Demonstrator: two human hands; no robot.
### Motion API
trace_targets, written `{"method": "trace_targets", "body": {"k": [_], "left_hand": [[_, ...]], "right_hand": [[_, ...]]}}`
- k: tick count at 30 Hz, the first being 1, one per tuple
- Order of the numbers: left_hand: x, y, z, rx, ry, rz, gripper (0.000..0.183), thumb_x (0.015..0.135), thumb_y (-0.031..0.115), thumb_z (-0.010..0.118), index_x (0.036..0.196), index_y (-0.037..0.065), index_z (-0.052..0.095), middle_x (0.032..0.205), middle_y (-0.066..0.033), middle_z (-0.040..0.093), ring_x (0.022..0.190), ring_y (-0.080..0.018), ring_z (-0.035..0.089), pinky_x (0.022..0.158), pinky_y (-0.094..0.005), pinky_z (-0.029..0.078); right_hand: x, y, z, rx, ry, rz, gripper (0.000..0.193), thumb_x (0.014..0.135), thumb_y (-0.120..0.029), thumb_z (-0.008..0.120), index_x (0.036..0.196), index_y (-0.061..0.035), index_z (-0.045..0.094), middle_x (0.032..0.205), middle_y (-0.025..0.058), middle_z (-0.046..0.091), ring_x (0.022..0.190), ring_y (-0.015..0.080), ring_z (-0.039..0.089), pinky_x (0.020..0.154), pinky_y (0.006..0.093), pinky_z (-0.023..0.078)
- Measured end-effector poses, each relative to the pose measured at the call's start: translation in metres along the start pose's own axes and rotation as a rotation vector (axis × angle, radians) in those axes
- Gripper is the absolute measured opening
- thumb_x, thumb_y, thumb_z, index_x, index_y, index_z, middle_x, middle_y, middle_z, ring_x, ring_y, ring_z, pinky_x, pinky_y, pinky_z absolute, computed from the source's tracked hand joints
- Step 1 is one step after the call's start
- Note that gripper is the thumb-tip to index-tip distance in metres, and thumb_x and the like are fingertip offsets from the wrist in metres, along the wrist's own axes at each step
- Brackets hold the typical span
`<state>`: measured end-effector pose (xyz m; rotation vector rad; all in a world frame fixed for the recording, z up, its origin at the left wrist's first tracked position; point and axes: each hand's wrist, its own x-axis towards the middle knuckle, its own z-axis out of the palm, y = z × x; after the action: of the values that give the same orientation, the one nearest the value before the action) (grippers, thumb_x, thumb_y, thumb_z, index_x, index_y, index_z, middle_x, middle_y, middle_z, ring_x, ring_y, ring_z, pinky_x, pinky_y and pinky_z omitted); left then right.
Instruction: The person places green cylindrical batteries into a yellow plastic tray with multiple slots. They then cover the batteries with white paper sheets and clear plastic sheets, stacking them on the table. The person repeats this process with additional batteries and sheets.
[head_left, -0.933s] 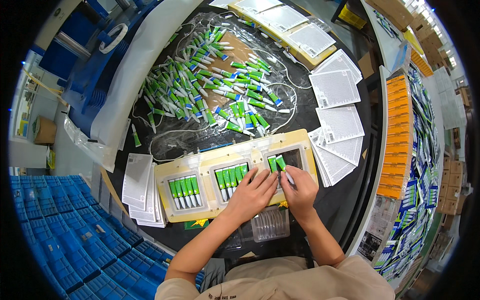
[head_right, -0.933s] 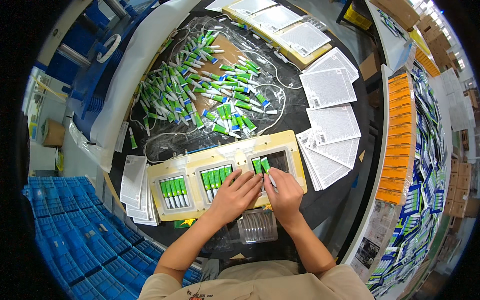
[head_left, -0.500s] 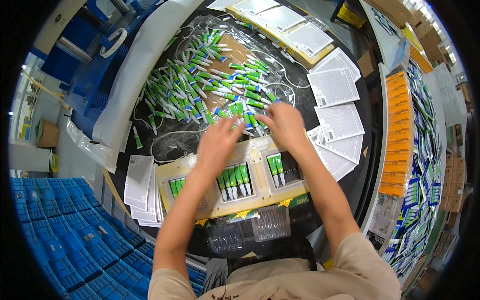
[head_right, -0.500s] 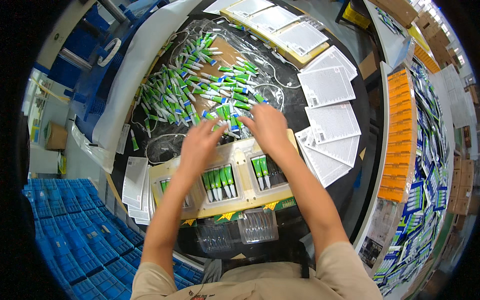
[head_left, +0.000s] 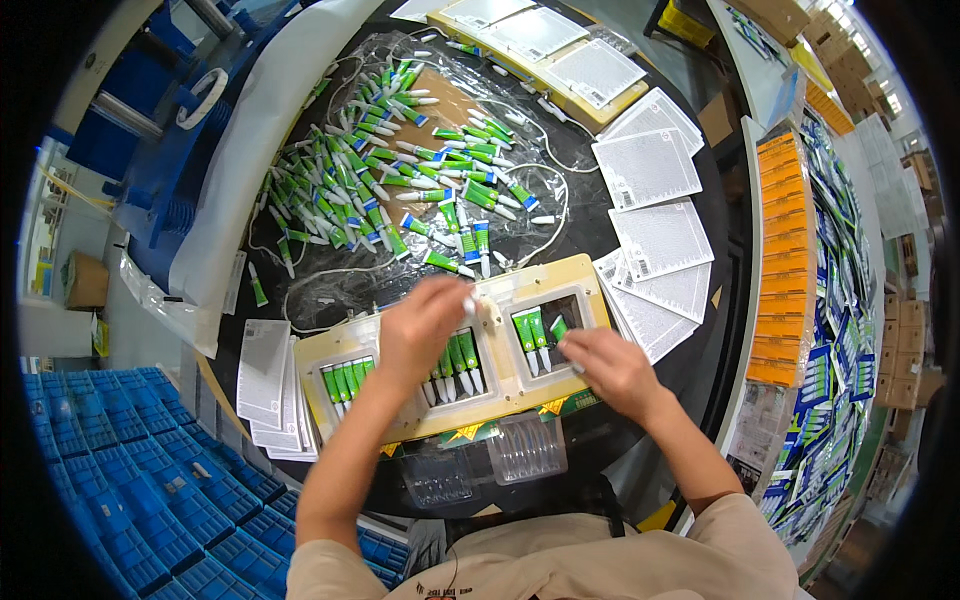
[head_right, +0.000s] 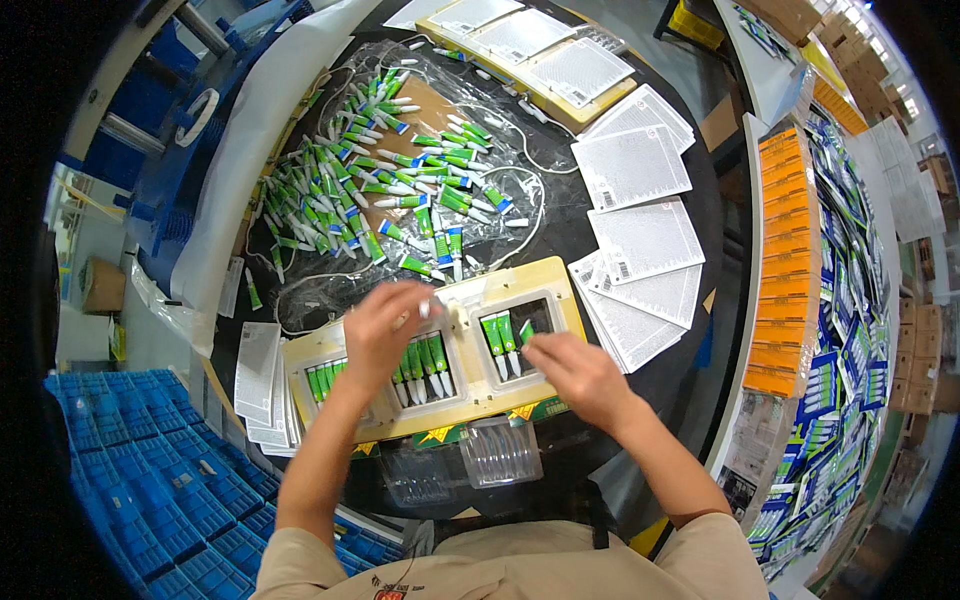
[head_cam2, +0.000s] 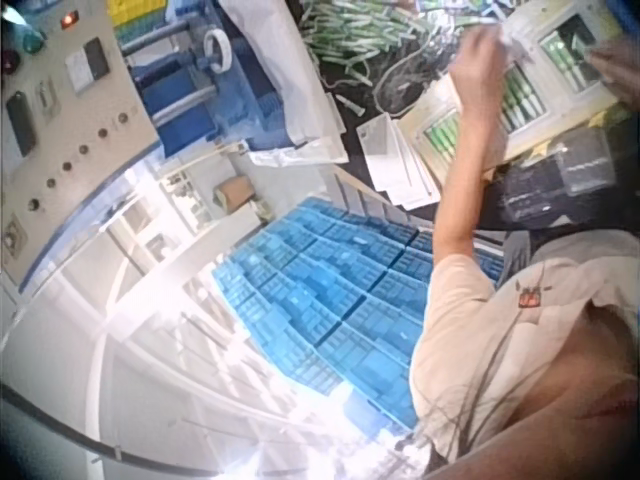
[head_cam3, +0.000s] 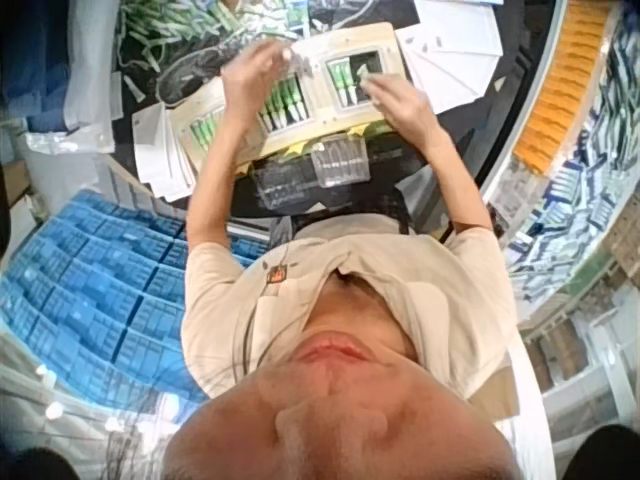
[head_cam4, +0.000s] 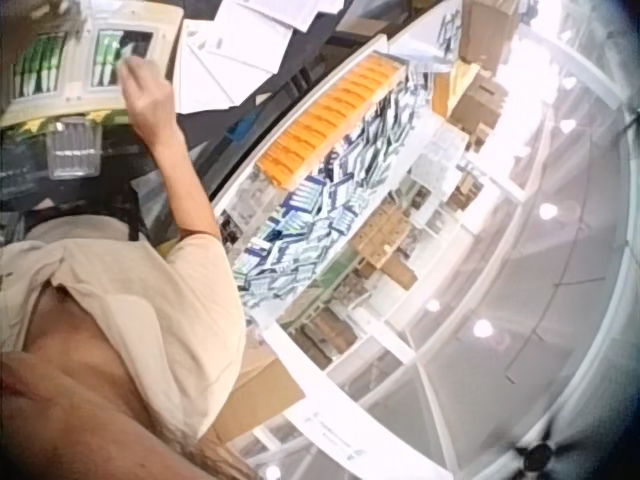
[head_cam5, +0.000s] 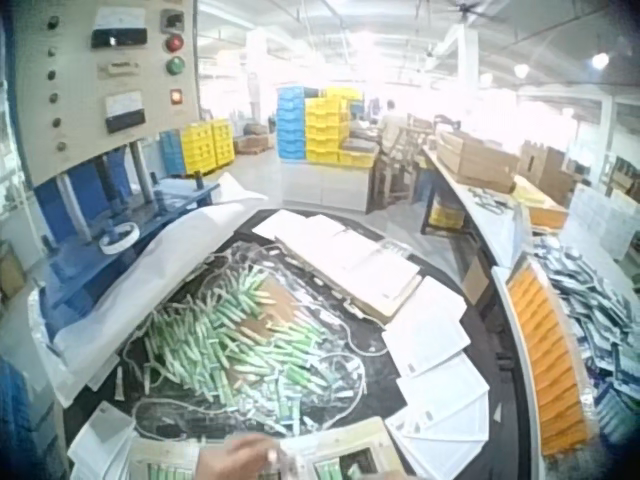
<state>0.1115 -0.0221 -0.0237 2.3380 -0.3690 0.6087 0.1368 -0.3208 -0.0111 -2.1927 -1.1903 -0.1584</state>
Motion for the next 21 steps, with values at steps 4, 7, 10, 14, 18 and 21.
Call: {"method": "trace_targets", "body": {"k": [4,7,10,14,18,21], "left_hand": [[-0.036,0.063,0.016,-0.114,0.037,-0.078,0.034,0.078,-0.004,0.081,0.111,0.004,0.073,0.106,-0.0144,0.074,0.091,-0.0243,0.075,0.073,-0.0310,0.065],[-0.048,0.092,0.021,-0.199,-0.033,-0.121,0.037,0.081,0.000,0.075,0.118,0.002,0.070,0.114,-0.0147,0.072,0.093,-0.0278,0.074,0.072,-0.0346,0.062],[-0.049,0.108,0.028,-0.017,-0.071,0.105,0.033,0.082,0.006,0.073,0.115,0.003,0.073,0.116,-0.0143,0.071,0.087,-0.0239,0.074,0.068,-0.0326,0.059],[-0.044,0.126,0.052,0.084,-0.098,0.274,0.032,0.080,0.009,0.072,0.112,0.004,0.074,0.113,-0.0100,0.072,0.090,-0.0183,0.071,0.072,-0.0291,0.056],[-0.030,0.116,0.074,0.147,-0.123,0.298,0.030,0.080,0.012,0.070,0.109,0.004,0.072,0.112,-0.0093,0.071,0.093,-0.0187,0.069,0.079,-0.0308,0.055],[-0.020,0.101,0.088,0.165,-0.144,0.269,0.029,0.079,0.012,0.071,0.106,0.003,0.071,0.110,-0.0093,0.071,0.093,-0.0219,0.069,0.084,-0.0349,0.055]], "right_hand": [[-0.014,0.001,0.018,-0.109,-0.034,-0.057,0.031,0.078,-0.001,0.064,0.108,0.0056,0.069,0.113,0.0169,0.068,0.100,0.0304,0.070,0.085,0.0370,0.058],[0.012,0.007,0.022,-0.091,0.094,-0.033,0.033,0.076,0.001,0.065,0.109,0.0046,0.069,0.111,0.0159,0.069,0.099,0.0302,0.070,0.084,0.0378,0.058],[0.063,0.020,0.031,-0.059,0.131,-0.025,0.032,0.076,0.000,0.066,0.107,0.0010,0.068,0.109,0.0131,0.069,0.096,0.0288,0.068,0.078,0.0375,0.057],[0.150,0.056,0.070,-0.259,-0.236,-0.324,0.005,0.076,-0.008,0.067,0.075,-0.0047,0.070,0.099,0.0076,0.063,0.093,0.0252,0.066,0.073,0.0383,0.057],[0.176,0.076,0.080,-0.231,-0.368,-0.392,0.006,0.078,-0.010,0.066,0.079,-0.0042,0.067,0.099,0.0084,0.064,0.096,0.0287,0.066,0.075,0.0397,0.057],[0.153,0.079,0.046,-0.088,-0.216,-0.284,0.011,0.081,-0.006,0.067,0.090,-0.0037,0.064,0.100,0.0082,0.064,0.096,0.0281,0.067,0.073,0.0387,0.058]]}}
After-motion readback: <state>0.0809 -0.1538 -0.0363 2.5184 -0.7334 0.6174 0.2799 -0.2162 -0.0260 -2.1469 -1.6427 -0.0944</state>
